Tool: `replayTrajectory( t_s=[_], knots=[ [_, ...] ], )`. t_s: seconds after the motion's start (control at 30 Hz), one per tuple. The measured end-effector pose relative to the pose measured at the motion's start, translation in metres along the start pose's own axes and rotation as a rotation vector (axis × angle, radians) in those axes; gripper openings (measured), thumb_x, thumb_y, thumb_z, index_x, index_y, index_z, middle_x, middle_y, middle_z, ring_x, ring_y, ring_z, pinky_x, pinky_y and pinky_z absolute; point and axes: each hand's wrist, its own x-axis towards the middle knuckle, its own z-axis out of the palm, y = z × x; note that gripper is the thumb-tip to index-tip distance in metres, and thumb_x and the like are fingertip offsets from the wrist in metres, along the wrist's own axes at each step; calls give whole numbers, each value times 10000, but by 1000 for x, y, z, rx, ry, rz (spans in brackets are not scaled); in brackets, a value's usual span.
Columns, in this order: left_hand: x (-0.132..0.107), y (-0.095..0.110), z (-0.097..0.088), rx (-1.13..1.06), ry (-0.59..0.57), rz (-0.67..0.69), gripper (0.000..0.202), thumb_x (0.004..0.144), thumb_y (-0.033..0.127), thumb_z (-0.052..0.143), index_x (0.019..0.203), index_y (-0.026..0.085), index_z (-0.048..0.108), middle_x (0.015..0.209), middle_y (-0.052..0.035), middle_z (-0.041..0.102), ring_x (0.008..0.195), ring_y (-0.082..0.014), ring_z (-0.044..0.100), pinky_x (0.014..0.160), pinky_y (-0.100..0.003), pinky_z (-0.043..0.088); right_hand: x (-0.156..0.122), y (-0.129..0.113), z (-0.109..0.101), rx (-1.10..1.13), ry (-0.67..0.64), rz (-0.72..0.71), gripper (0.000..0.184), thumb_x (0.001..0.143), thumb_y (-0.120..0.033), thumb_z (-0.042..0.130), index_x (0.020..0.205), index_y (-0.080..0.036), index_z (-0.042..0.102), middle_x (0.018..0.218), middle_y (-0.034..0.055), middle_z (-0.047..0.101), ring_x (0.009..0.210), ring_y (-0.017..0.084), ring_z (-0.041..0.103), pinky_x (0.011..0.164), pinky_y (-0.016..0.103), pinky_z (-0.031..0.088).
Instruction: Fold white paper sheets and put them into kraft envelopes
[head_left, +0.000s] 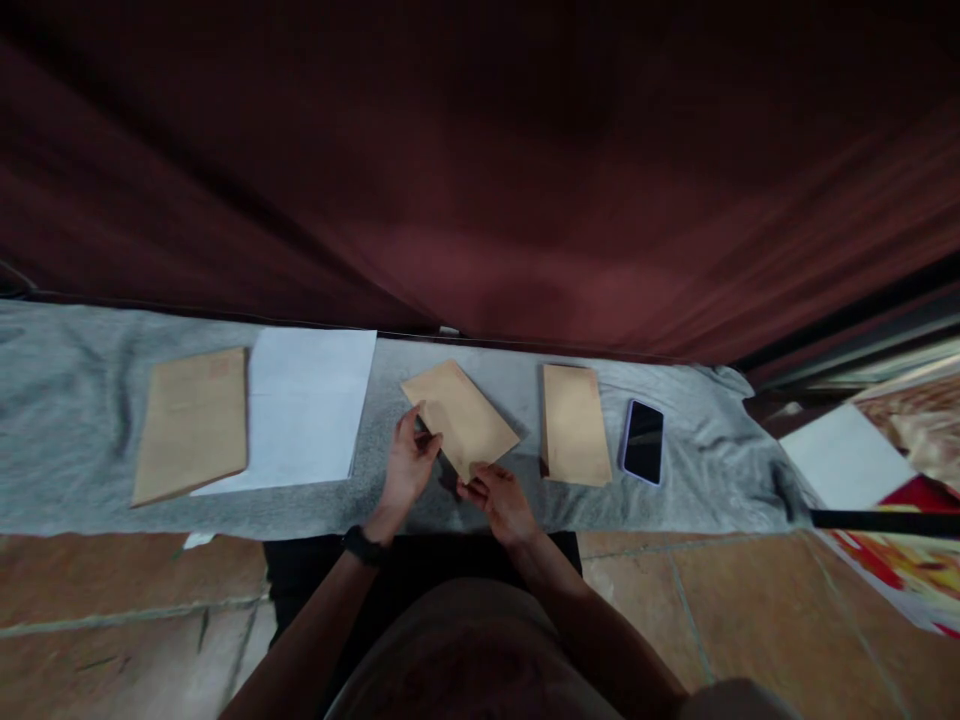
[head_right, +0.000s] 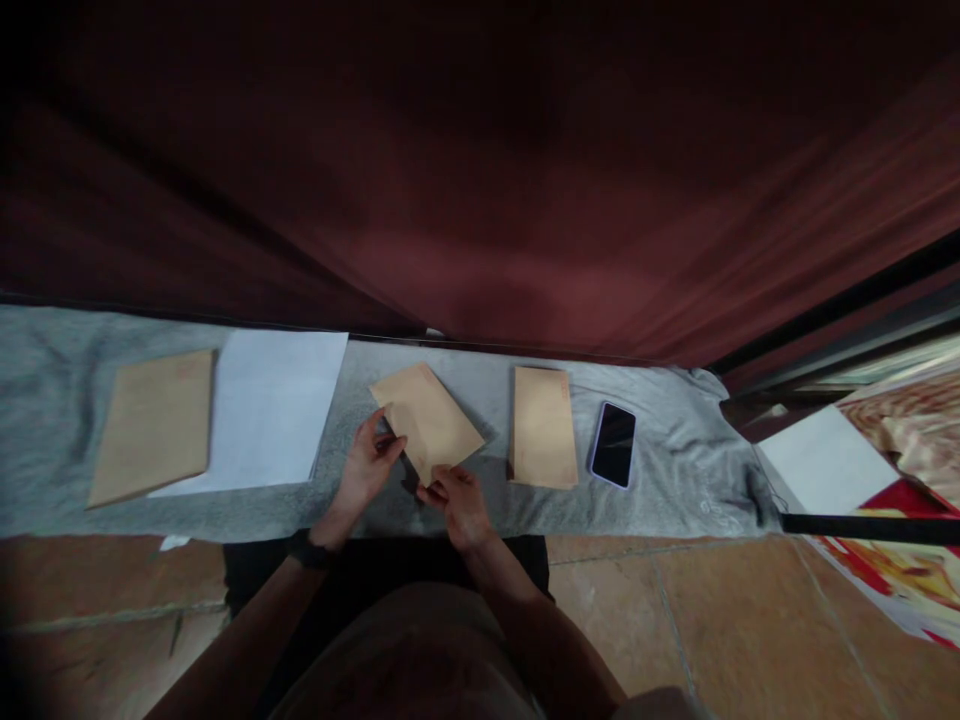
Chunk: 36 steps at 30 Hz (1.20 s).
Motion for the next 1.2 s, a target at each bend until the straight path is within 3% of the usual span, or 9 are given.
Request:
replayTrajectory(
  t_s=[0.2,0.33,0.43,0.5,0.63,0.83,0.97,1.07,1.2],
  knots=[
    [12,-3,-9,53,-31,4,615,818,157,642,1423,236,570,1374,-116,598,854,-153,709,833,-352,640,-2,-4,-4,-101,-94,206,339,756,-487,820,803,-167,719,819,76,775,686,194,753,637,293,622],
    [16,-1,-18,91,-107,-34,663,815,156,622,1470,213,542,1361,-116,600,772,-121,693,786,-314,634,-4,-2,-13,-353,-242,193,427,855,-579,700,890,-156,754,910,105,806,668,181,744,600,291,611],
    [17,1,-20,115,-132,-23,667,817,150,612,1476,208,536,1372,-116,586,773,-113,686,790,-312,629,-7,-3,-19,-672,-257,-38,448,984,-544,519,934,-171,762,894,100,802,699,203,741,648,333,624],
    [17,1,-20,143,-129,2,661,812,129,599,1466,211,546,1358,-110,587,805,-122,686,815,-319,627,-8,-6,-23,-878,-210,-341,361,1026,-423,488,1056,-197,768,1072,107,797,949,237,756,873,390,626],
    [16,2,-19,269,-126,45,620,846,127,573,1461,204,554,1295,-108,599,858,-162,692,853,-356,624,-5,-11,-30,-1447,-222,-922,420,1038,-248,507,1445,-231,611,1539,95,578,1443,247,512,1249,476,377],
    [11,14,-10,530,-18,276,471,988,240,505,1455,199,557,1449,-159,562,1297,-303,603,1114,-480,513,1,-3,-41,-1803,-206,-1039,591,1053,-387,571,1599,-218,421,1678,115,377,1541,272,379,1290,487,292],
    [12,23,12,630,-291,592,501,1074,340,380,1544,185,462,1648,-118,430,1563,-265,331,1274,-475,336,3,1,-44,-1831,-211,-1074,563,1056,-417,566,1565,-198,471,1643,136,438,1523,286,406,1279,503,310],
    [20,20,27,710,-494,720,530,1087,409,357,1562,196,450,1676,-94,401,1585,-251,291,1312,-498,238,4,2,-45,-1827,-204,-1073,504,1035,-409,604,1482,-178,569,1553,148,553,1497,295,443,1274,509,319],
    [38,11,32,772,-526,749,581,1092,429,324,1604,163,384,1689,-112,368,1593,-226,272,1320,-463,208,3,2,-44,-1826,-191,-1091,573,1035,-385,606,1554,-177,484,1609,146,486,1513,291,417,1274,501,320]
  ],
)
